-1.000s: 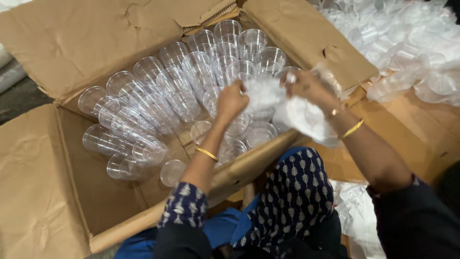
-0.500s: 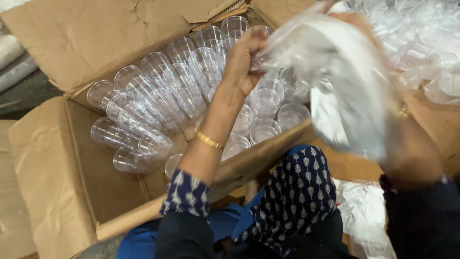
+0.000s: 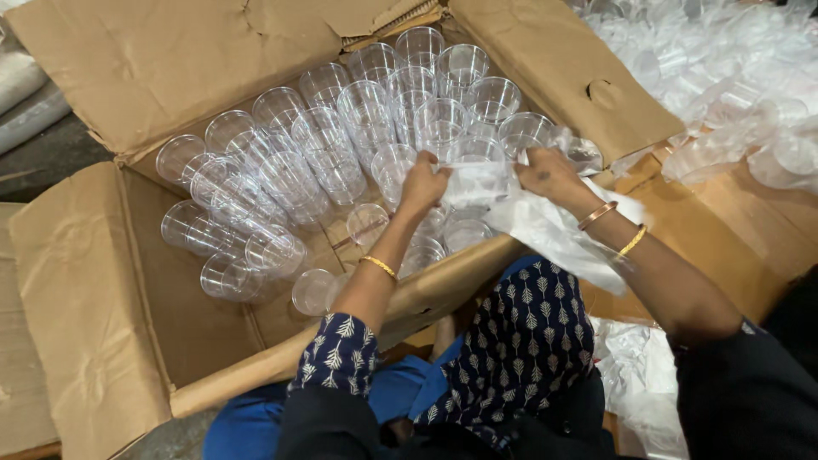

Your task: The person sits on the floor with a large cardboard box of clear plastic cups on their lap. They place white paper and plastic bags around and between the cups as padding, press the cups into arrangement, and reposition box flaps while continuing to fill the box.

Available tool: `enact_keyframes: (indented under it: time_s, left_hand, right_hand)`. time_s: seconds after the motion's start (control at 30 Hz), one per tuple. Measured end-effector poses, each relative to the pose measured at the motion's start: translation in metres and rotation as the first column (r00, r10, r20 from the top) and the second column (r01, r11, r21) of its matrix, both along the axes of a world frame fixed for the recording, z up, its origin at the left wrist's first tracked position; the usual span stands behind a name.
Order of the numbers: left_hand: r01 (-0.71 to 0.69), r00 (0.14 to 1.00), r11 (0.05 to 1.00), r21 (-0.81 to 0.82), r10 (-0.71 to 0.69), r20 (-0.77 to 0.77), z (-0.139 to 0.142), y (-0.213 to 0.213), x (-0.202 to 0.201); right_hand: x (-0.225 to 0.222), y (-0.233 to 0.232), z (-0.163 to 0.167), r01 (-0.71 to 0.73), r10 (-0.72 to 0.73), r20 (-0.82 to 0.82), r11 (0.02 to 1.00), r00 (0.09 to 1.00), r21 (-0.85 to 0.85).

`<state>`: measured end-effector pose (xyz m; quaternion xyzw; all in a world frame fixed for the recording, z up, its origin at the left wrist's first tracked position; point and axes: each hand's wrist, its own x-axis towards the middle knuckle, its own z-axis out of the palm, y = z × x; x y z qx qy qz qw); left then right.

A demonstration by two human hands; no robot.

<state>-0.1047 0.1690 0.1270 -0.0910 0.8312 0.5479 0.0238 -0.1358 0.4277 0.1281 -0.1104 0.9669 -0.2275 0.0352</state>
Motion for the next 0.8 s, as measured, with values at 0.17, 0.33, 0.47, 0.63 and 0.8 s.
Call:
enact_keyframes:
  time_s: [0.17, 0.33, 0.47, 0.63, 0.8]
  left_hand:
    - [0.469, 0.876, 0.846, -0.254, -0.482, 0.013, 0.071, -0.017, 0.043]
    - [0.994, -0.050, -0.102, 0.049, -0.783, -0.620, 0.137, -0.051, 0.090]
    - [0.149, 0.981, 0.135, 0.980, -0.147, -0.129, 0.120, 0.018, 0.031]
    - [0.205, 0.959, 0.622, 0.755, -0.282, -0.028, 0.027, 0.010, 0.016]
    - [0.344, 0.920, 0.922, 0.177, -0.293, -0.258, 0.041, -0.047, 0.083]
  right_hand:
    - [0.062, 0.025, 0.065, -0.217, 0.204, 0.152, 0.973, 0.967, 0.074]
    - [0.146, 0.054, 0.198, -0.649, 0.876, -0.259, 0.077, 0.406, -0.757]
    - [0.060, 0.006, 0.152, -0.315, 0.297, -0.271, 0.111, 0.916, -0.943]
    - [0.022, -0.003, 0.021, -0.131, 0.198, -0.026, 0.539, 0.980, -0.832]
    - [0.074, 0.022, 0.055, -0.230, 0.116, -0.268, 0.863, 0.956, -0.449]
